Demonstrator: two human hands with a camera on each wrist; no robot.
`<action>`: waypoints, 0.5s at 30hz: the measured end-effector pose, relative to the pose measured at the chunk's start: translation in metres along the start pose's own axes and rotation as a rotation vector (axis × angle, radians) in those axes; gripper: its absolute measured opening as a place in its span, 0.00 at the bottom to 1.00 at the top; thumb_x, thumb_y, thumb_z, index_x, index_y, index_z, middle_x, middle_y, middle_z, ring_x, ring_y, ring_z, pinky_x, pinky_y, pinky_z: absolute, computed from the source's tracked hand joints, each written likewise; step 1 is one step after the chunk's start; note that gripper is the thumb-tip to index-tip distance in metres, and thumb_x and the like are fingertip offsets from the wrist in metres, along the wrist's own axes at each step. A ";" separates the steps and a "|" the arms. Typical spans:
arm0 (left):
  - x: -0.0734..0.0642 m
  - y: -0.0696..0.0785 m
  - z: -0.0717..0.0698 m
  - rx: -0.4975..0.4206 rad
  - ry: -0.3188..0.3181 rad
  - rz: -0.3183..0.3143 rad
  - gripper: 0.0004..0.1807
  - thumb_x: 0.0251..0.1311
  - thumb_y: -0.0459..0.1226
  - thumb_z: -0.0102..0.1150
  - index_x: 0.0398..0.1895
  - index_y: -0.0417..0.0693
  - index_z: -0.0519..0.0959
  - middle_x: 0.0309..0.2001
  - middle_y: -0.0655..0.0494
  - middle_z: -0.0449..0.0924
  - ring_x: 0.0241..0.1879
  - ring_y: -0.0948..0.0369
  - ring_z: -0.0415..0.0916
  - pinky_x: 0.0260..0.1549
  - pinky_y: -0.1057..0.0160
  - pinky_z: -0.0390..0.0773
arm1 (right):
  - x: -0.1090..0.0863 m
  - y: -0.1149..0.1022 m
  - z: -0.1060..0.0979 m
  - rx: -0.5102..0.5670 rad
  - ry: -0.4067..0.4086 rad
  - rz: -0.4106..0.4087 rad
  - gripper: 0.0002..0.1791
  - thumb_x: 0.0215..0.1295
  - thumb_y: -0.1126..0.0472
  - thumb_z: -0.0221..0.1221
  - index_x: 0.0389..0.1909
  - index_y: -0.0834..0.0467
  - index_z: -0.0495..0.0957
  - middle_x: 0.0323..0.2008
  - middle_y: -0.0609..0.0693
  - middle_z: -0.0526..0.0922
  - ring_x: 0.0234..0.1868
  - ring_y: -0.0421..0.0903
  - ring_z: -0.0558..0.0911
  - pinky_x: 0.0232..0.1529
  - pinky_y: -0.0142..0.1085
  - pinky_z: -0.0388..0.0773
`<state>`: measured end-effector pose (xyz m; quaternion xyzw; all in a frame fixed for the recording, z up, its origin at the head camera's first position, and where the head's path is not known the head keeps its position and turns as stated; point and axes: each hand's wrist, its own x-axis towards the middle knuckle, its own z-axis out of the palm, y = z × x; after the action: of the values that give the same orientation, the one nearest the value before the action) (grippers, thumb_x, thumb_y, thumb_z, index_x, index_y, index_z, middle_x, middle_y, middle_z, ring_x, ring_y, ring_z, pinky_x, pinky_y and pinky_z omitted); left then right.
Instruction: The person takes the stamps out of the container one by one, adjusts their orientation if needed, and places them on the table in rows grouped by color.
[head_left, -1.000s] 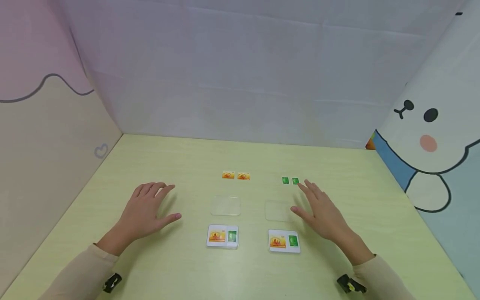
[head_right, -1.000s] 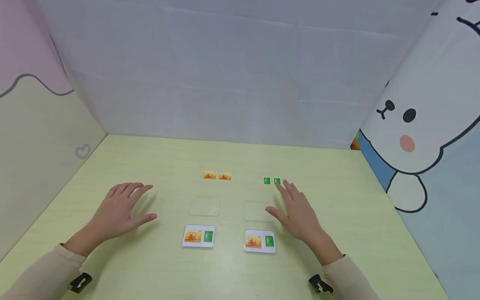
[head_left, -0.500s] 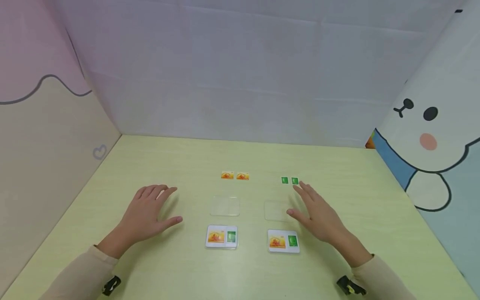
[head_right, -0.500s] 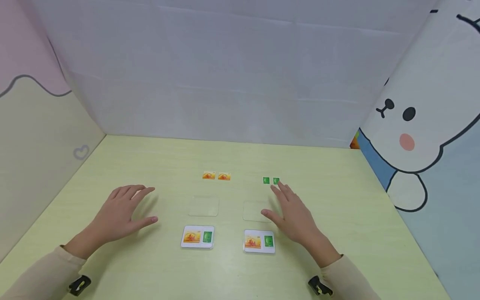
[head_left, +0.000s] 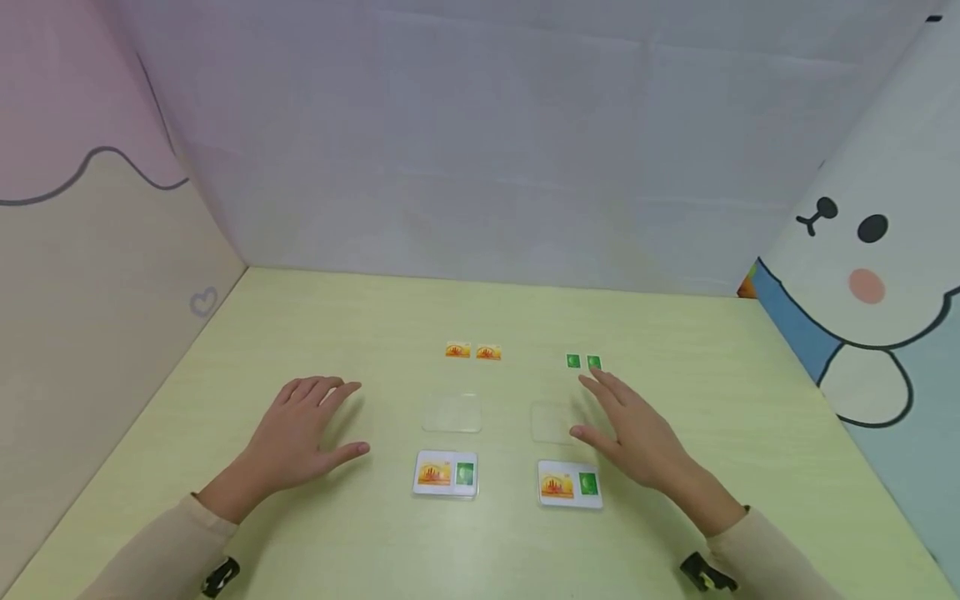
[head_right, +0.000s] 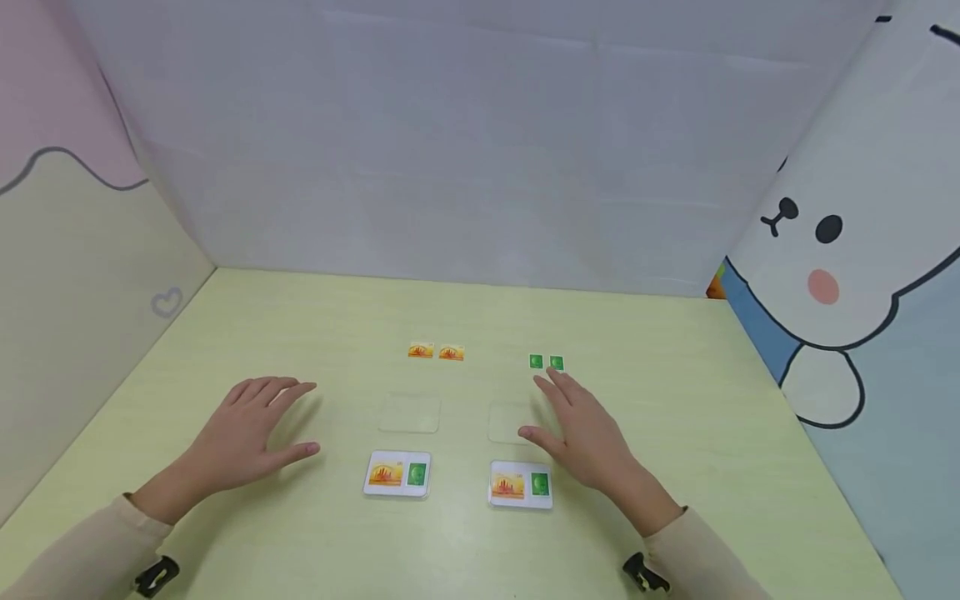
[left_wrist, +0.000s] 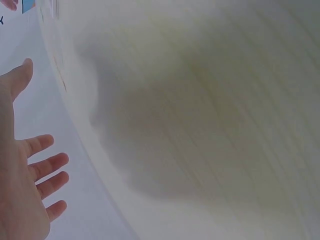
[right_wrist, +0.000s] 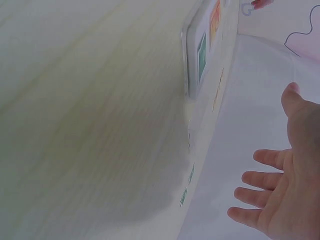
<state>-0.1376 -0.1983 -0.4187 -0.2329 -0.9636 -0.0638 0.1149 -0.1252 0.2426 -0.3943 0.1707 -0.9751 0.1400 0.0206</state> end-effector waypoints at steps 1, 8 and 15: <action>0.000 0.001 0.000 -0.003 0.000 0.002 0.44 0.48 0.65 0.60 0.62 0.47 0.71 0.55 0.47 0.76 0.58 0.48 0.70 0.60 0.45 0.63 | 0.000 0.000 0.000 -0.002 0.001 -0.007 0.40 0.64 0.39 0.56 0.71 0.56 0.59 0.72 0.58 0.60 0.71 0.60 0.63 0.64 0.57 0.66; 0.001 0.005 -0.001 -0.016 0.004 0.028 0.43 0.47 0.64 0.62 0.62 0.48 0.71 0.55 0.48 0.76 0.58 0.50 0.70 0.60 0.47 0.62 | 0.000 -0.002 -0.001 -0.011 -0.010 -0.032 0.40 0.64 0.39 0.56 0.71 0.56 0.60 0.72 0.58 0.60 0.71 0.60 0.64 0.64 0.56 0.66; 0.004 0.010 -0.003 -0.027 -0.008 0.048 0.42 0.47 0.63 0.62 0.62 0.48 0.71 0.55 0.50 0.77 0.58 0.50 0.70 0.61 0.48 0.61 | 0.001 -0.005 -0.002 -0.019 -0.021 -0.046 0.39 0.64 0.39 0.56 0.69 0.57 0.62 0.72 0.58 0.61 0.71 0.60 0.64 0.64 0.56 0.66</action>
<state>-0.1357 -0.1888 -0.4144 -0.2575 -0.9573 -0.0731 0.1096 -0.1243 0.2385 -0.3911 0.1941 -0.9724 0.1284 0.0154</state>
